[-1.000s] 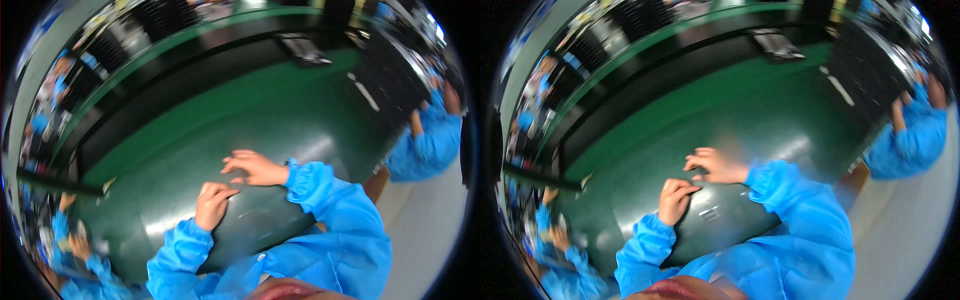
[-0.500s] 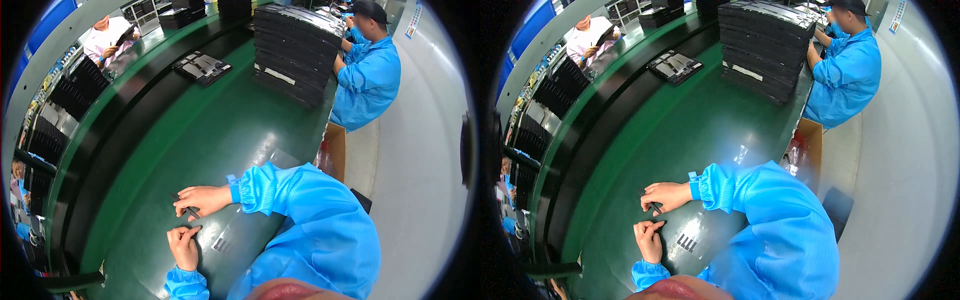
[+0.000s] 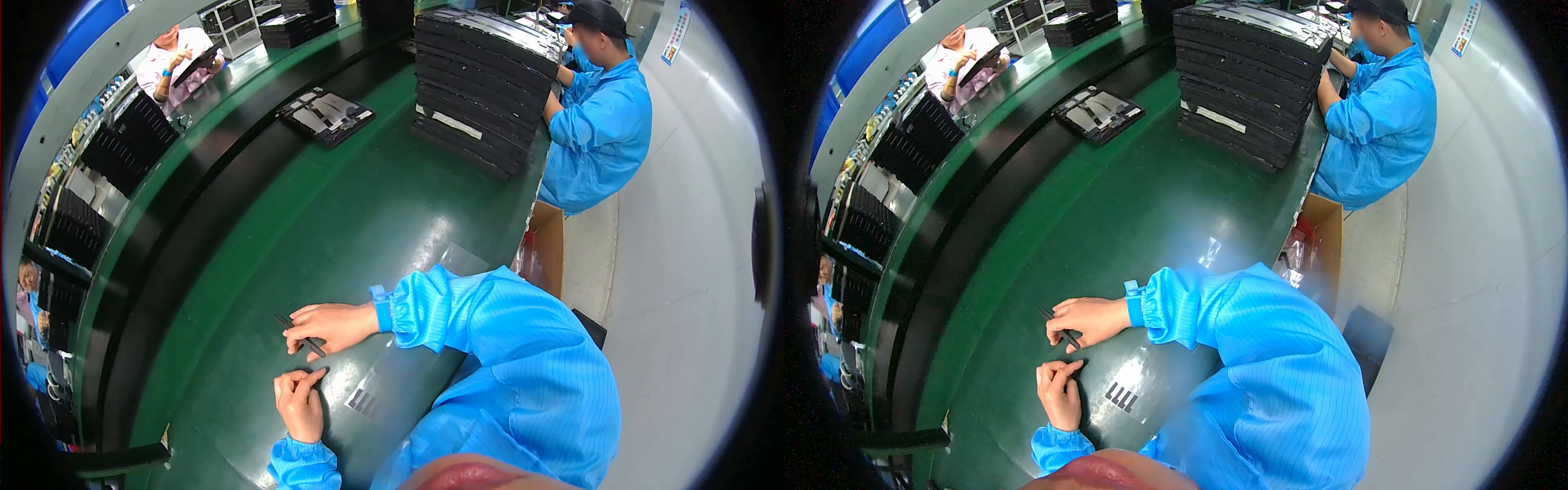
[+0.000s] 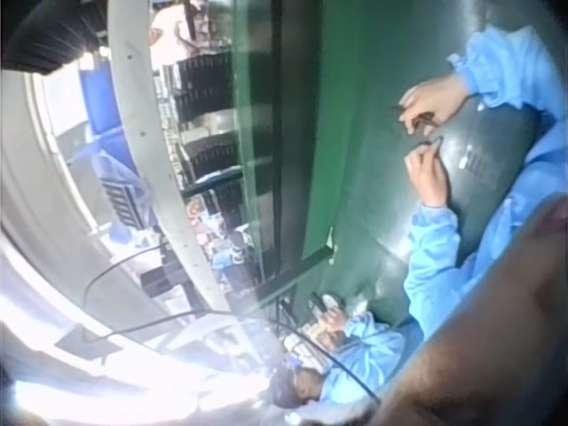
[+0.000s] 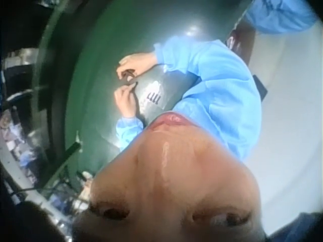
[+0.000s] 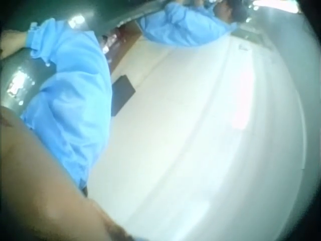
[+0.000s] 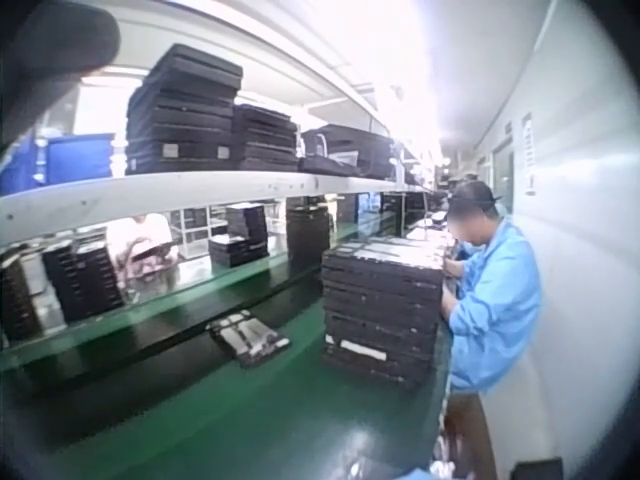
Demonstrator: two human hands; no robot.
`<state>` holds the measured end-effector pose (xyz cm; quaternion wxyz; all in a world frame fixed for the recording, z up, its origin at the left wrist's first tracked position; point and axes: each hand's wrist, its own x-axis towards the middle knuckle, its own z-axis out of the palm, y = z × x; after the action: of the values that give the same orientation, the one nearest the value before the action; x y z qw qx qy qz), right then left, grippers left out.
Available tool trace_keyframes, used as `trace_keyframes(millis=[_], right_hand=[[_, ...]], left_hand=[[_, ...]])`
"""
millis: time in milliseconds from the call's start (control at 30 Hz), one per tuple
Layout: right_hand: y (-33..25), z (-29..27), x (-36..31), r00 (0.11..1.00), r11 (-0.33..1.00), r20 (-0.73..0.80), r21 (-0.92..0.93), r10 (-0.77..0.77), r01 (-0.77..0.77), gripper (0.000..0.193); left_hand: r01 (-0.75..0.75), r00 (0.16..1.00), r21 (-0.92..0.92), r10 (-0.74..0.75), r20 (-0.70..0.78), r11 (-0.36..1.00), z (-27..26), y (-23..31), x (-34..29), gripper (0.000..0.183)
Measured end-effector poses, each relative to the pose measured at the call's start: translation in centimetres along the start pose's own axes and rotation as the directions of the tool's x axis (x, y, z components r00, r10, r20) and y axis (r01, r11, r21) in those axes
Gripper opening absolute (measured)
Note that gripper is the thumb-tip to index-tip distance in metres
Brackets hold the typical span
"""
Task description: The person assembles internal components and ribbon cables onto a screen assembly using precision tweezers.
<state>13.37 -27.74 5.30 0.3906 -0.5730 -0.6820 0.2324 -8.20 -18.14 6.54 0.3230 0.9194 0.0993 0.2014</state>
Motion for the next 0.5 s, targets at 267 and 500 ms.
trace_keyframes(millis=[267,500], right_hand=[[0.14,-0.18,-0.15,1.000,1.000,0.001,-0.001,0.000,0.000,0.037],[0.06,-0.44,-0.29,1.000,1.000,0.011,-0.021,0.014,-0.014,0.037]], left_hand=[[-0.029,1.000,0.008,0.029,0.008,1.000,0.07,0.25,0.25,0.041],[-0.070,0.997,0.019,0.070,0.022,0.997,0.15,0.26,0.47,0.041]])
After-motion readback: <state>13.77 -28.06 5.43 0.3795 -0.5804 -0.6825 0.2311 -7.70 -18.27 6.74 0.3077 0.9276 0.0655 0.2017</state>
